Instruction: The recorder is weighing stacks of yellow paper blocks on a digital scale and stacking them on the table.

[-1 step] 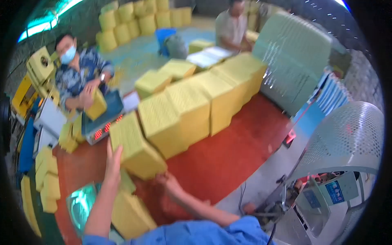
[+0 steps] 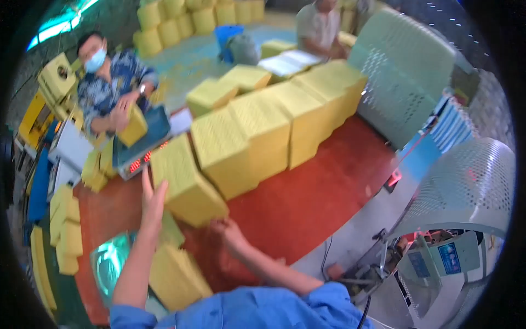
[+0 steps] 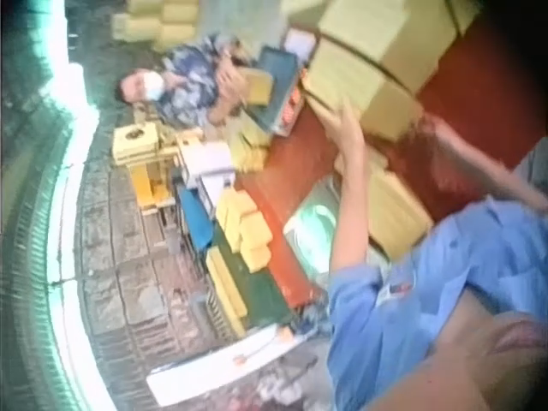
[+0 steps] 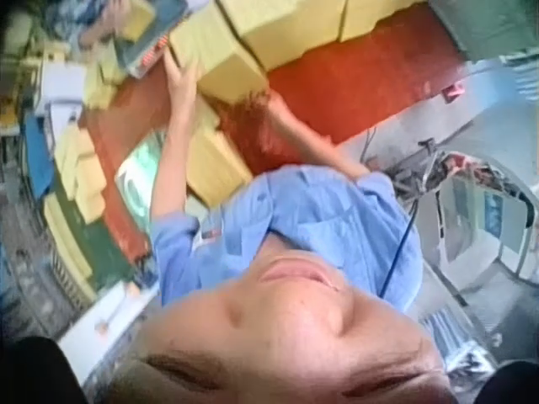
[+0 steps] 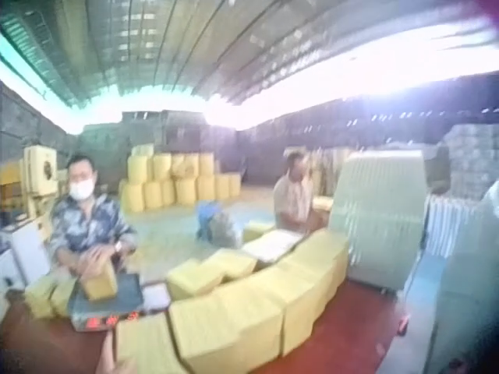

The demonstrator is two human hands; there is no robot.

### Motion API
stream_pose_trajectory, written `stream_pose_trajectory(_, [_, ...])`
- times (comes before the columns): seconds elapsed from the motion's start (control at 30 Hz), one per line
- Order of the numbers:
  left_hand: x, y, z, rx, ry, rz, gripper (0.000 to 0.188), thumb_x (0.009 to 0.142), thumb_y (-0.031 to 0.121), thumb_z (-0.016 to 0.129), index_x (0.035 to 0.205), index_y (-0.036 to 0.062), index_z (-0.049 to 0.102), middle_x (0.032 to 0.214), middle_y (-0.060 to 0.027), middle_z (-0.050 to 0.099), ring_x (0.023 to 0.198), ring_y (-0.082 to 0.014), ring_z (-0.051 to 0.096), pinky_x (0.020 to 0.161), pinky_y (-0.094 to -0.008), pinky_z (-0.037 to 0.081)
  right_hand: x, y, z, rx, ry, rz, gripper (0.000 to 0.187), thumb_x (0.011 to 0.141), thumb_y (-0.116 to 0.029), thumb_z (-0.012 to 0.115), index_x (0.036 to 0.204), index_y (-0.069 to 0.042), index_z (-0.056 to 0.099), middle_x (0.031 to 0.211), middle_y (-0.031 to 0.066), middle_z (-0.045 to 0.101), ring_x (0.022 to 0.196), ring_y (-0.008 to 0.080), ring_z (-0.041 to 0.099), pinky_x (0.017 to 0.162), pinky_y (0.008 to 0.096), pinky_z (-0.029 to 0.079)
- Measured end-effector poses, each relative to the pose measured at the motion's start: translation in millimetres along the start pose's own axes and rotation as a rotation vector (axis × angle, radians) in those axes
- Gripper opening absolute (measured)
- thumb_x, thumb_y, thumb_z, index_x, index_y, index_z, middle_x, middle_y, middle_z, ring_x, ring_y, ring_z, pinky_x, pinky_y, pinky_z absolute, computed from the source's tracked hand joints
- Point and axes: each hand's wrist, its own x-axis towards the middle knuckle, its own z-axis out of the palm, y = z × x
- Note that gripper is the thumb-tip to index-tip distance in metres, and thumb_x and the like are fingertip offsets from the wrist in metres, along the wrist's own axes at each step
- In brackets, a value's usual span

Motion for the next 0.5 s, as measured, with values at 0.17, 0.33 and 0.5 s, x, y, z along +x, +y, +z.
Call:
stream_pose_trajectory(0.17, [1.3, 51.5, -5.0, 1.07, -0.138, 0.627, 0.089, 0.082, 0.027, 0.078, 0.157, 0.0114, 0.032, 0.162, -0.0187, 0.029, 0.151, -0.0363, 0.025, 0.122, -0.0511, 0.022, 13.2, -30.2, 33.0, 0.076, 0.299, 0.196, 0.011, 0.098, -0.012, 0.062, 0.104, -0.005, 0.057, 0.103, 0.0111, 0.068, 0.096, 0.0242, 0.068, 0.088, 0.0386, 0.055])
stream_pose_trajectory(0.33, [-3.1, 13.2, -10.5, 1.071, -0.264, 0.334, 0.098, 0.073, 0.026, 0.086, 0.156, 0.0139, 0.036, 0.162, -0.0172, 0.027, 0.151, -0.0407, 0.022, 0.12, -0.0551, 0.026, 25.7, -22.3, 47.5, 0.064, 0.303, 0.155, 0.012, 0.098, -0.013, 0.063, 0.103, -0.004, 0.057, 0.099, 0.0085, 0.066, 0.092, 0.0204, 0.066, 0.084, 0.0339, 0.054])
stream_pose_trajectory(0.5, [24.3, -2.0, 1.7, 0.866, -0.283, 0.377, 0.098, 0.07, 0.024, 0.087, 0.154, 0.0121, 0.037, 0.161, -0.0198, 0.028, 0.149, -0.0442, 0.025, 0.12, -0.0497, 0.03, 46.8, -8.1, 21.3, -0.03, 0.346, 0.032, 0.01, 0.098, -0.013, 0.063, 0.104, -0.005, 0.06, 0.095, 0.0055, 0.066, 0.089, 0.0191, 0.066, 0.083, 0.033, 0.054])
